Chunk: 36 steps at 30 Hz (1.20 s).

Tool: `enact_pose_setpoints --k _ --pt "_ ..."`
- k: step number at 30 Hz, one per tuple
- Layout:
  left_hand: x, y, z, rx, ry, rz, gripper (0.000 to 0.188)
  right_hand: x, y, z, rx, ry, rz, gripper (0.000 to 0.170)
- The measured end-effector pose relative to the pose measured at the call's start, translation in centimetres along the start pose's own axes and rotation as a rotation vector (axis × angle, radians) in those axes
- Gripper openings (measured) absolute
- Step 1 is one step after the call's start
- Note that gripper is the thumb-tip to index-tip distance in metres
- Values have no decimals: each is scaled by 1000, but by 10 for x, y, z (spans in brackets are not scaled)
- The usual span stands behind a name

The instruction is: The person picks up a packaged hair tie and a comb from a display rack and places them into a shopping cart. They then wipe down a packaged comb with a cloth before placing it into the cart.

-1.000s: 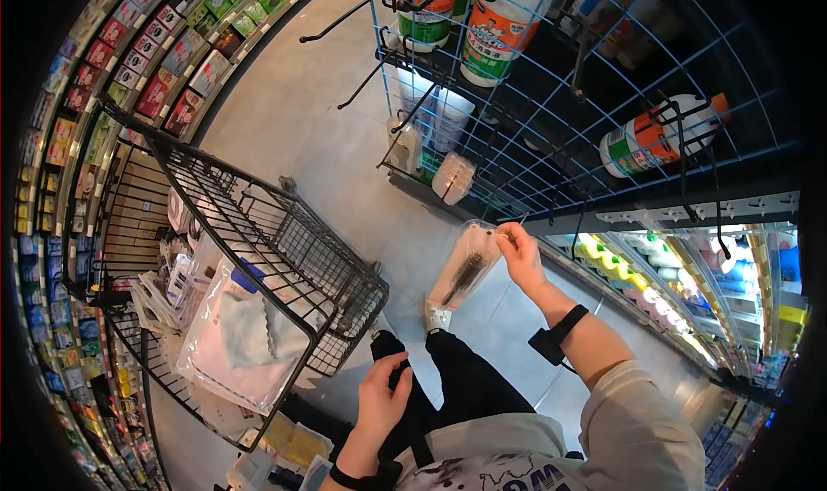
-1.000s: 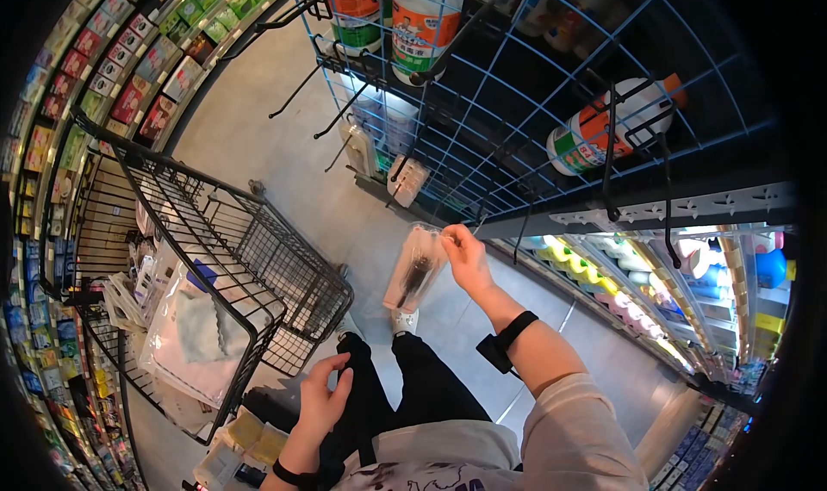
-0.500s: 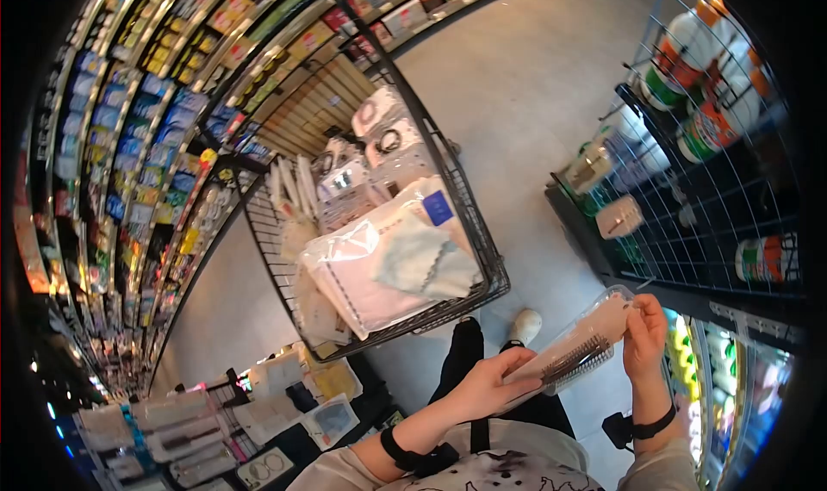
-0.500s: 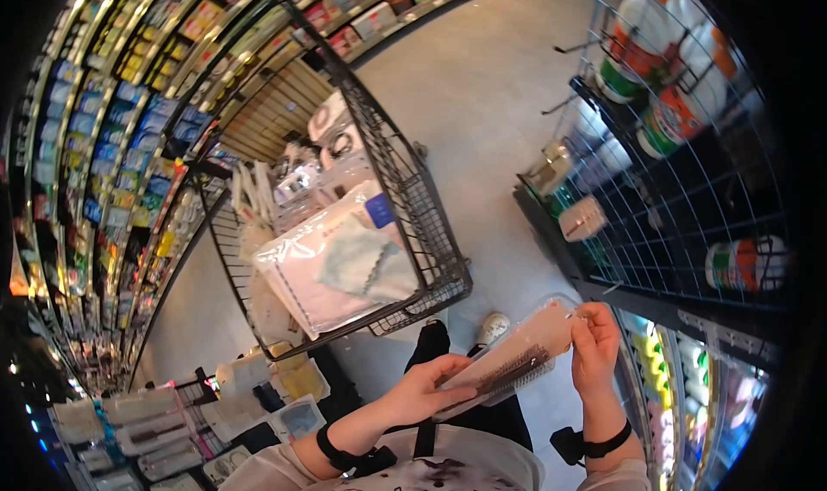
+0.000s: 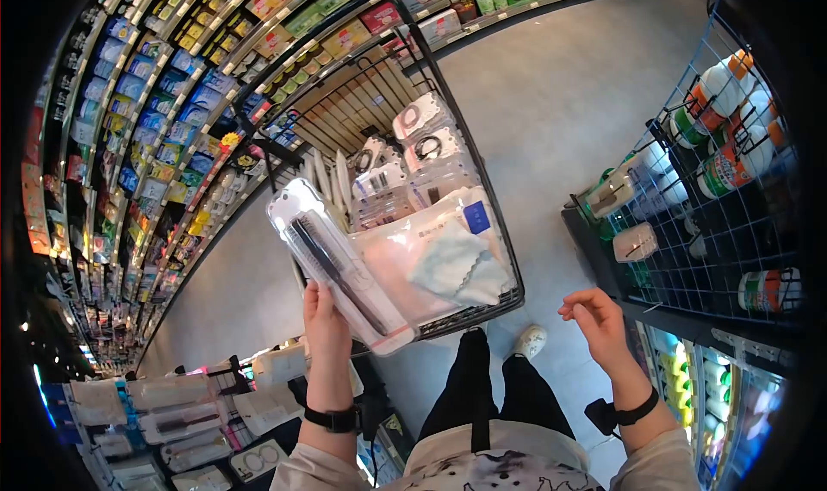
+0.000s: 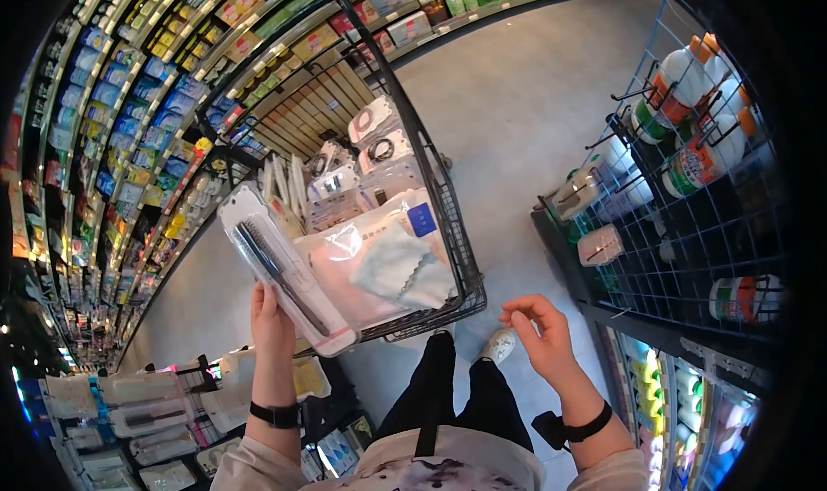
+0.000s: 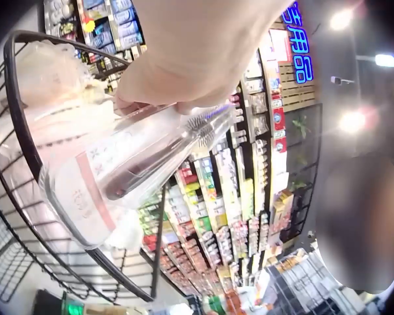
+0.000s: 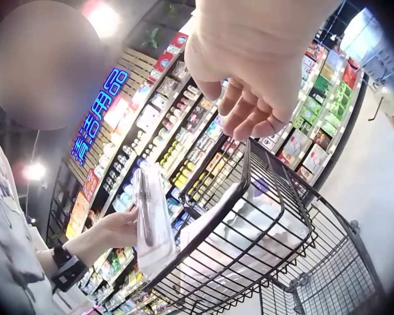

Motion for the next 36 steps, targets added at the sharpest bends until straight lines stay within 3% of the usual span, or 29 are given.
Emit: enact_pose_setpoints --k 2,5,8,11,13,14,16,17,19,20,22,23,26,28,30,36 --pt "26 -25 -15 -2 87 -4 18 11 -5 18 -7 76 61 15" --pt "23 -36 -5 -10 64 27 18 46 -8 60 -105 78 178 14" --pt "11 -37 -13 14 -2 -54 18 82 -7 110 -134 135 260 14" --pt "1 -30 -36 186 -65 -125 19 125 -8 155 -159 230 477 12" --pt "2 -27 -34 136 -456 -135 26 163 -1 168 -201 510 780 14" --pt "0 -25 -37 147 -457 -145 26 175 2 169 -207 531 878 24" --pt "-6 -25 -23 -82 -846 -35 36 195 0 172 -171 622 997 43" --pt "-17 -18 -21 -132 -910 -57 47 204 -7 181 -172 623 1005 43" --pt "-31 -9 -17 -163 -1025 -41 50 216 -13 182 -48 1031 1184 66" --pt "-32 -6 -15 -196 -1142 -14 52 224 -15 188 -55 1031 1189 66" --pt "-27 -5 -18 -200 -1082 -54 55 235 -31 201 -264 1098 1056 82" --pt "-28 -1 -17 -165 -1098 -42 56 207 -32 140 -624 505 942 89" --pt "-33 7 -14 -163 -1145 -36 56 216 -37 131 -669 482 890 92" --pt "-42 13 -12 -194 -1173 -45 55 223 -38 140 -669 505 877 89" --pt "-57 22 -8 -252 -1209 -24 56 240 -49 163 -338 933 910 79" --pt "-75 38 -8 -269 -1171 -96 54 245 -58 182 -254 821 959 65"
Point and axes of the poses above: each hand's wrist, its own y-axis away from the middle knuckle, its own x-axis out of the back of the hand, z = x × y, the point moved 7 cm from there along -y, towards the middle knuckle, and after that the axes turned 6 degrees about y, right-handed, at the moved point
